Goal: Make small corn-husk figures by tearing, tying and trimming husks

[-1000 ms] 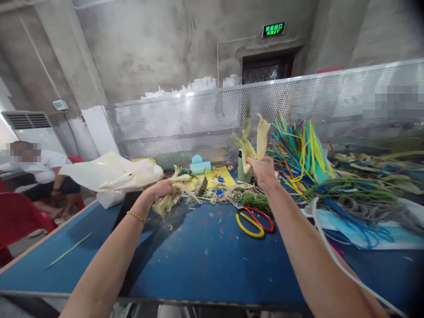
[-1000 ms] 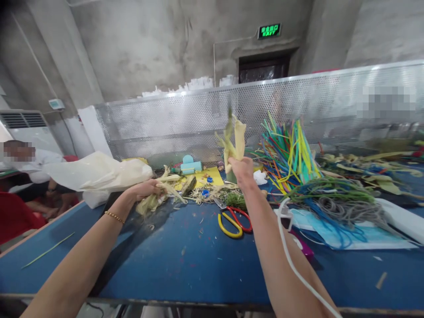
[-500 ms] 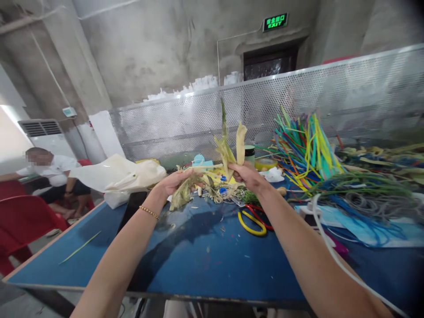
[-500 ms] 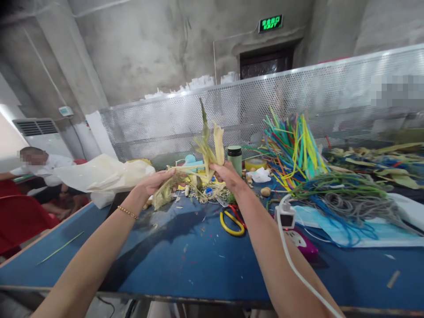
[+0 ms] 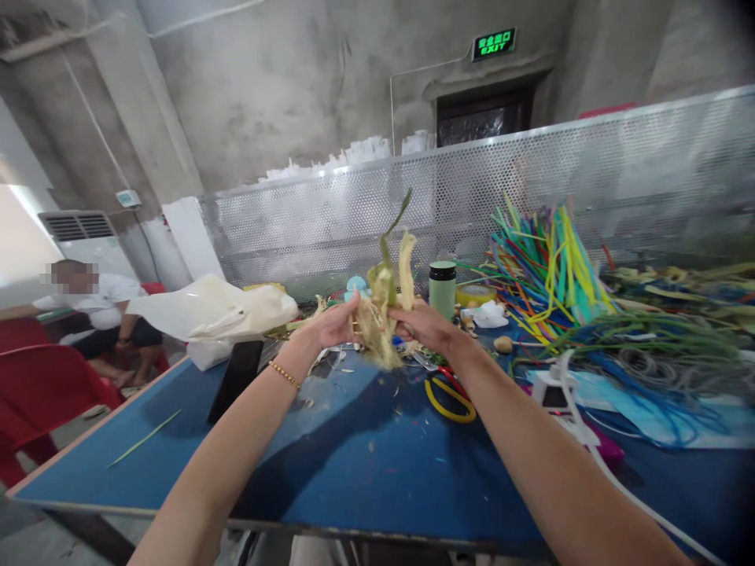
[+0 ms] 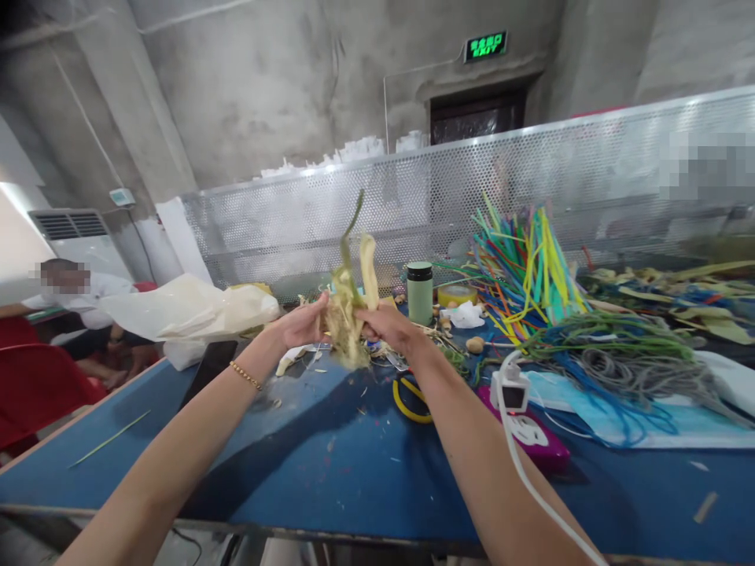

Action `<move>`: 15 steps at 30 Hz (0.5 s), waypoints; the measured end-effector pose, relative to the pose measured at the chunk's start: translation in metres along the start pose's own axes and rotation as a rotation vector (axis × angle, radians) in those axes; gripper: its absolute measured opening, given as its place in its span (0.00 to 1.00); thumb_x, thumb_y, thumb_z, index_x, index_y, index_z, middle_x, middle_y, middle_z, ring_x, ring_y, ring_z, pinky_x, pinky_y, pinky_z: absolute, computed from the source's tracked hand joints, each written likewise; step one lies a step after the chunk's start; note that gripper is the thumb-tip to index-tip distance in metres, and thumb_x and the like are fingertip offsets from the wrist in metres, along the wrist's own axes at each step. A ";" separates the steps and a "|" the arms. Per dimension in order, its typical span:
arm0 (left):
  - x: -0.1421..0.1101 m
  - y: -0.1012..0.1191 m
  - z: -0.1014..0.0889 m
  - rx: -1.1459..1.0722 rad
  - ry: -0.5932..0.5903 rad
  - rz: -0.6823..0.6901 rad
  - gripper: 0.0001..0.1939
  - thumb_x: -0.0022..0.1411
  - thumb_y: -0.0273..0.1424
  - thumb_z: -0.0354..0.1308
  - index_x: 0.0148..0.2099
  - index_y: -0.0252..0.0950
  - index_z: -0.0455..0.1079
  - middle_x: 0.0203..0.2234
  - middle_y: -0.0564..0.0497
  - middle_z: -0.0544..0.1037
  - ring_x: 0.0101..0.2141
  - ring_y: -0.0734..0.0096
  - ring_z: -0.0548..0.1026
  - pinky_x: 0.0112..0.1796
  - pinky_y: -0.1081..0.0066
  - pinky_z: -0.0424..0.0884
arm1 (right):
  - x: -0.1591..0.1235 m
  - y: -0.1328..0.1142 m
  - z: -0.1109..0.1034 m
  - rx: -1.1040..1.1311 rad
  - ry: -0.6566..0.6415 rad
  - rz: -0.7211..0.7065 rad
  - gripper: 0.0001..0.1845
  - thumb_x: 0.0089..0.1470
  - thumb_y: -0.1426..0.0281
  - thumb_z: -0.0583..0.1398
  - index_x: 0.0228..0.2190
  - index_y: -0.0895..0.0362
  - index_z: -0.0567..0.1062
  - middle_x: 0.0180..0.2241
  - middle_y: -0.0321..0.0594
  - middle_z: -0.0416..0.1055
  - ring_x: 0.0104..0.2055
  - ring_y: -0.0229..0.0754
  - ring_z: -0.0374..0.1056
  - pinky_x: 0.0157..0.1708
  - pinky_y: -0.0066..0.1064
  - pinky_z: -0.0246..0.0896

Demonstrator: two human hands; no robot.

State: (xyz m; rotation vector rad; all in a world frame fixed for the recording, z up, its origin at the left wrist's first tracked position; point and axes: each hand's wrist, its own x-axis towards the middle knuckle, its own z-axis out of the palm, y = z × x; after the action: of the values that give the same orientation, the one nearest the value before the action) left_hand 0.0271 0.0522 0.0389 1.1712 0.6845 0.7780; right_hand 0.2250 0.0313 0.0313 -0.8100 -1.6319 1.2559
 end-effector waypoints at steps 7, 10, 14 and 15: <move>0.028 -0.005 0.036 -0.023 -0.028 0.030 0.24 0.63 0.48 0.49 0.43 0.32 0.73 0.32 0.42 0.78 0.33 0.64 0.76 0.39 0.62 0.71 | 0.011 0.014 0.013 -0.149 0.220 -0.025 0.07 0.44 0.70 0.62 0.23 0.57 0.68 0.10 0.27 0.54 0.13 0.29 0.47 0.13 0.24 0.38; 0.025 0.005 0.033 0.081 -0.069 -0.040 0.30 0.61 0.54 0.46 0.44 0.31 0.72 0.31 0.41 0.78 0.32 0.63 0.75 0.39 0.60 0.71 | 0.013 0.012 0.001 -0.097 0.346 -0.058 0.10 0.41 0.67 0.65 0.21 0.58 0.68 0.11 0.28 0.55 0.13 0.29 0.48 0.13 0.24 0.39; 0.016 0.021 0.007 0.220 -0.098 -0.089 0.35 0.58 0.58 0.45 0.48 0.33 0.71 0.33 0.39 0.78 0.34 0.59 0.76 0.39 0.56 0.71 | 0.008 0.002 -0.023 0.021 0.292 -0.065 0.12 0.37 0.67 0.67 0.20 0.59 0.68 0.11 0.28 0.56 0.12 0.27 0.47 0.12 0.23 0.37; 0.016 0.024 -0.001 0.253 -0.087 -0.074 0.35 0.58 0.58 0.46 0.50 0.33 0.71 0.35 0.37 0.78 0.36 0.57 0.76 0.40 0.56 0.71 | 0.006 -0.001 -0.029 0.055 0.265 -0.056 0.13 0.36 0.68 0.67 0.19 0.59 0.68 0.11 0.28 0.56 0.12 0.27 0.46 0.12 0.23 0.37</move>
State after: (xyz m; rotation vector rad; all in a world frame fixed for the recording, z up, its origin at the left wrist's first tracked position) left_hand 0.0312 0.0711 0.0601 1.3927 0.7652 0.5856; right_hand 0.2495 0.0471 0.0363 -0.8515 -1.3923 1.0995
